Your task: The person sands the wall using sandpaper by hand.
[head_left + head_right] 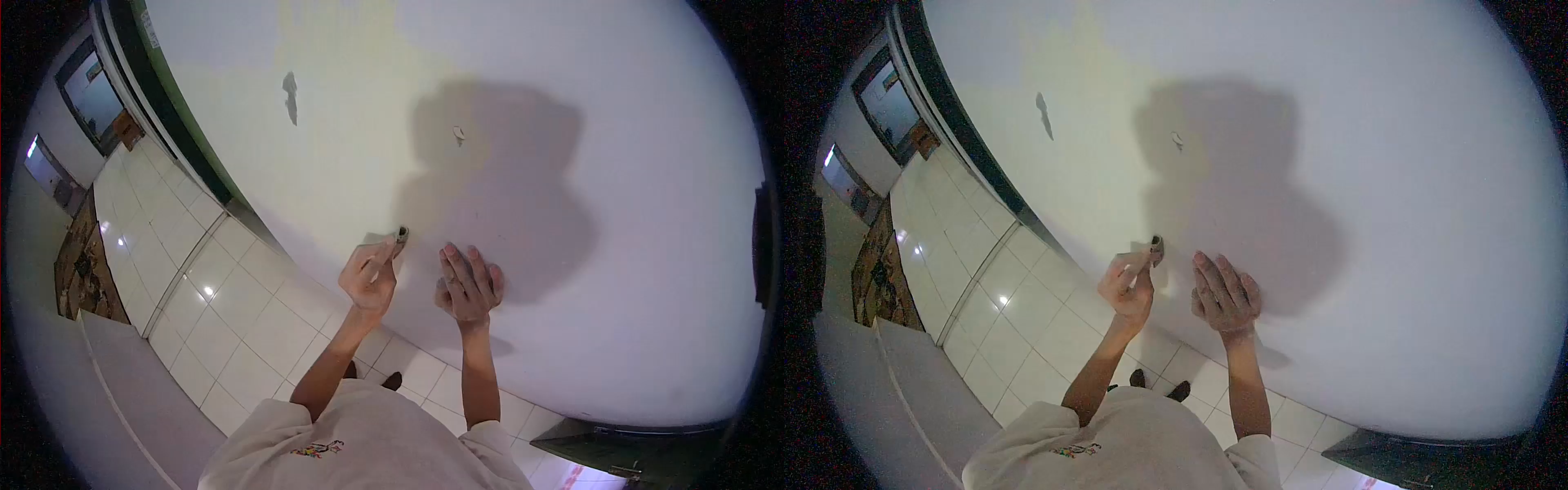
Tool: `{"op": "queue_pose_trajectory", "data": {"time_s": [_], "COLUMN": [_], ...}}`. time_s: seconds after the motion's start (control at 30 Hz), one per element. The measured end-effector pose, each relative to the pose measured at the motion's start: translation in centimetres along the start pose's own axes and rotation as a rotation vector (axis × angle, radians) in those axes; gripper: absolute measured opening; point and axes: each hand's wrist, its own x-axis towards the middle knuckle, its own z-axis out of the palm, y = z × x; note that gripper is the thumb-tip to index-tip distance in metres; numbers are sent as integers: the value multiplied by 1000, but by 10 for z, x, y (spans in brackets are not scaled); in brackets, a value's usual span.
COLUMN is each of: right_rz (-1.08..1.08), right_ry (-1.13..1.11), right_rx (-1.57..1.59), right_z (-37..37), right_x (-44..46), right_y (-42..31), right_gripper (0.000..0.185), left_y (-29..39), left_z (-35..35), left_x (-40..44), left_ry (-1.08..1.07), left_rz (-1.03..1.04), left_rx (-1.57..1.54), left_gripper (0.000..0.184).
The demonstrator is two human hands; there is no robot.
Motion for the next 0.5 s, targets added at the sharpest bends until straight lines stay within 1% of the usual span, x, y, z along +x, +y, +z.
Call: {"op": "queue_pose_trajectory", "data": {"time_s": [0.03,0.1,0.13,0.17,0.23,0.27,0.4,0.47,0.5], "right_rz": [0,-1,-3,0,-1,1,20,25,28], "right_ry": [0,0,3,-6,-8,-11,-38,-28,-14], "right_rx": [1,19,25,9,-6,6,49,47,40], "right_z": [-1,-1,-2,-2,-1,0,-4,-4,-4], "right_x": [0,1,1,0,-2,-4,-2,-1,0], "right_y": [0,0,0,0,0,1,3,2,2], "right_gripper": [33,32,32,31,31,31,30,30,30], "left_y": [-3,-8,-2,-6,-8,-6,13,17,18], "left_z": [-1,-5,-6,-9,-10,-12,-20,-17,-13], "left_x": [-12,-34,-37,-47,-54,-58,-17,10,19], "left_ry": [0,-83,-75,-72,-116,-103,-69,-30,-33], "left_rz": [0,-98,-124,-123,-284,-312,-300,-104,-104], "left_rx": [0,1,-35,-30,-94,-158,-145,-82,-82], "left_gripper": [41,37,33,33,33,33,35,39,39]}}
